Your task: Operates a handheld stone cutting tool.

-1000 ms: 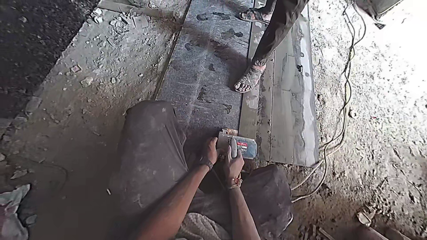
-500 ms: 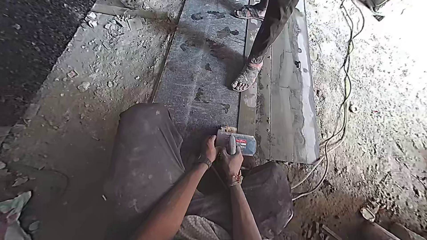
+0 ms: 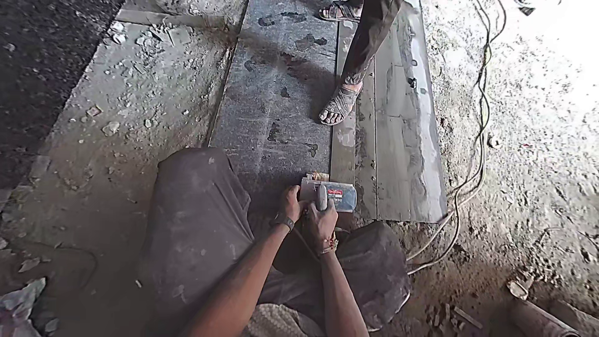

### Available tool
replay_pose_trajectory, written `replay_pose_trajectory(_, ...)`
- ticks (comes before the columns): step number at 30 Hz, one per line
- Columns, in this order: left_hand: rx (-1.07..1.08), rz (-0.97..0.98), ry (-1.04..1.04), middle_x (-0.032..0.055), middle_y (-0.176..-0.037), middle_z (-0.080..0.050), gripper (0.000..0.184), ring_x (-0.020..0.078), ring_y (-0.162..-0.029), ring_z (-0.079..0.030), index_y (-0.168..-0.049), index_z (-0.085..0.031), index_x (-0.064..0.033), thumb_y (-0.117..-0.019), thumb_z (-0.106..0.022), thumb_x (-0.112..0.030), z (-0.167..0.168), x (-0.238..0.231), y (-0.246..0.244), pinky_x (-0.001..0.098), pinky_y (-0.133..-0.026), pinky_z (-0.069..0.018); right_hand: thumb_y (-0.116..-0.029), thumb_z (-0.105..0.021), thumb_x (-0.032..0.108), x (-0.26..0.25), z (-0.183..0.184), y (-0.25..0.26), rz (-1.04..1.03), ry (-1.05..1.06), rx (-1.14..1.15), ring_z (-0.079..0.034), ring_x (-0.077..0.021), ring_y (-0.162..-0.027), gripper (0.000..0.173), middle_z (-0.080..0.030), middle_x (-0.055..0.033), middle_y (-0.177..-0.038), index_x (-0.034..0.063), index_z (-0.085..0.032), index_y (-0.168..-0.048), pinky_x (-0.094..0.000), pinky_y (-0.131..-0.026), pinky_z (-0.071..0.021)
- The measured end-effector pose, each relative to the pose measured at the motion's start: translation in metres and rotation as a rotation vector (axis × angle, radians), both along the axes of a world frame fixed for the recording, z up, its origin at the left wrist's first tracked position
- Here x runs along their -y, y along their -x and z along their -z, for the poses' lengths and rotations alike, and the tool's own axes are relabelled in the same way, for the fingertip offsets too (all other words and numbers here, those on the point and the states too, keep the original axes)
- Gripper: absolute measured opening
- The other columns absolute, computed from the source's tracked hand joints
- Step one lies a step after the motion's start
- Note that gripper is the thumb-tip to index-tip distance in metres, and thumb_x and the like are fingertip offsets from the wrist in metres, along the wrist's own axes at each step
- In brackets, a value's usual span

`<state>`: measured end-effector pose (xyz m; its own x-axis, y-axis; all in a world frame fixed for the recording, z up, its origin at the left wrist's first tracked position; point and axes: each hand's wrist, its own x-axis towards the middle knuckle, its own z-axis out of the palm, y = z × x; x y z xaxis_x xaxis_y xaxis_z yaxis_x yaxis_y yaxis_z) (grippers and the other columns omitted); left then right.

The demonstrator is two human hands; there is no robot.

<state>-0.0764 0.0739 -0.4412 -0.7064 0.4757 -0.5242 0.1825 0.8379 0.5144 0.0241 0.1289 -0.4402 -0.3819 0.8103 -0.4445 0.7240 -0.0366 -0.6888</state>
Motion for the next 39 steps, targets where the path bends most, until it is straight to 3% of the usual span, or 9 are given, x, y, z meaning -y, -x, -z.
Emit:
replay_pose_trajectory(12,0.028,-0.011,0.012,0.026,-0.137,-0.061,0.052,0.0345,-0.132,-0.057,-0.135,-0.059,0.0073,-0.0901,-0.076,-0.012,-0.005,-0.006,0.005,0.0436,-0.115,-0.041,-0.0873,-0.078,0.028,-0.003,-0.004,0.01,0.033,-0.024,0.053,-0.07,-0.0342,-0.081,0.032,-0.07,-0.0173,-0.085,-0.0002,-0.067,-0.099,-0.055,-0.074,-0.0544)
replay_pose_trajectory(15,0.016,-0.015,-0.011,0.0265,-0.134,-0.062,0.05,0.035,-0.129,-0.059,-0.133,-0.06,0.0077,-0.0903,-0.076,-0.011,-0.005,-0.006,0.005,0.0433,-0.114,-0.0426,-0.0876,-0.079,0.042,0.0,0.0,0.013,0.111,-0.112,0.027,-0.071,-0.0341,-0.084,0.049,-0.071,-0.0191,-0.09,-0.0027,-0.067,-0.102,-0.0538,-0.077,-0.0563)
replay_pose_trajectory(18,0.011,-0.009,-0.009,0.0262,-0.131,-0.063,0.05,0.0351,-0.127,-0.06,-0.132,-0.061,0.0068,-0.0893,-0.077,-0.013,-0.003,-0.007,0.007,0.0435,-0.112,-0.0438,-0.0836,-0.079,0.052,0.005,0.007,0.016,0.236,-0.263,-0.053,-0.07,-0.0329,-0.08,0.065,-0.069,-0.0187,-0.09,-0.0056,-0.063,-0.109,-0.0516,-0.073,-0.0577)
replay_pose_trajectory(20,0.019,-0.004,0.018,0.0247,-0.132,-0.063,0.053,0.0338,-0.127,-0.06,-0.133,-0.06,0.0054,-0.0882,-0.078,-0.016,-0.004,-0.009,0.01,0.0431,-0.112,-0.0439,-0.0865,-0.075,0.05,0.007,0.015,0.017,0.303,-0.356,-0.135,-0.07,-0.031,-0.078,0.062,-0.069,-0.0178,-0.09,-0.0059,-0.062,-0.11,-0.0494,-0.071,-0.0579)
replay_pose_trajectory(24,0.057,-0.024,0.029,0.0242,-0.137,-0.061,0.056,0.0337,-0.131,-0.057,-0.136,-0.059,0.0047,-0.0881,-0.08,-0.016,-0.006,-0.012,0.013,0.044,-0.114,-0.0419,-0.0979,-0.054,0.043,0.011,0.028,0.016,0.345,-0.467,-0.261,-0.068,-0.0251,-0.084,0.053,-0.068,-0.0163,-0.097,-0.007,-0.058,-0.116,-0.0416,-0.077,-0.0575)
replay_pose_trajectory(27,0.058,-0.032,0.026,0.0244,-0.136,-0.061,0.056,0.034,-0.131,-0.057,-0.135,-0.059,0.0047,-0.0873,-0.08,-0.015,-0.004,-0.014,0.015,0.0444,-0.114,-0.0415,-0.1,-0.045,0.042,0.01,0.028,0.017,0.369,-0.471,-0.295,-0.067,-0.0214,-0.088,0.052,-0.066,-0.0146,-0.099,-0.0055,-0.056,-0.118,-0.0375,-0.08,-0.0564)
replay_pose_trajectory(39,0.05,-0.02,0.035,0.0229,-0.137,-0.061,0.056,0.0327,-0.131,-0.058,-0.136,-0.059,0.0036,-0.0874,-0.079,-0.016,-0.001,-0.019,0.023,0.0435,-0.114,-0.0422,-0.1028,-0.039,0.038,0.003,0.024,0.026,0.391,-0.457,-0.309,-0.066,-0.0237,-0.093,0.05,-0.065,-0.0165,-0.1,-0.0071,-0.058,-0.114,-0.0385,-0.085,-0.0551)
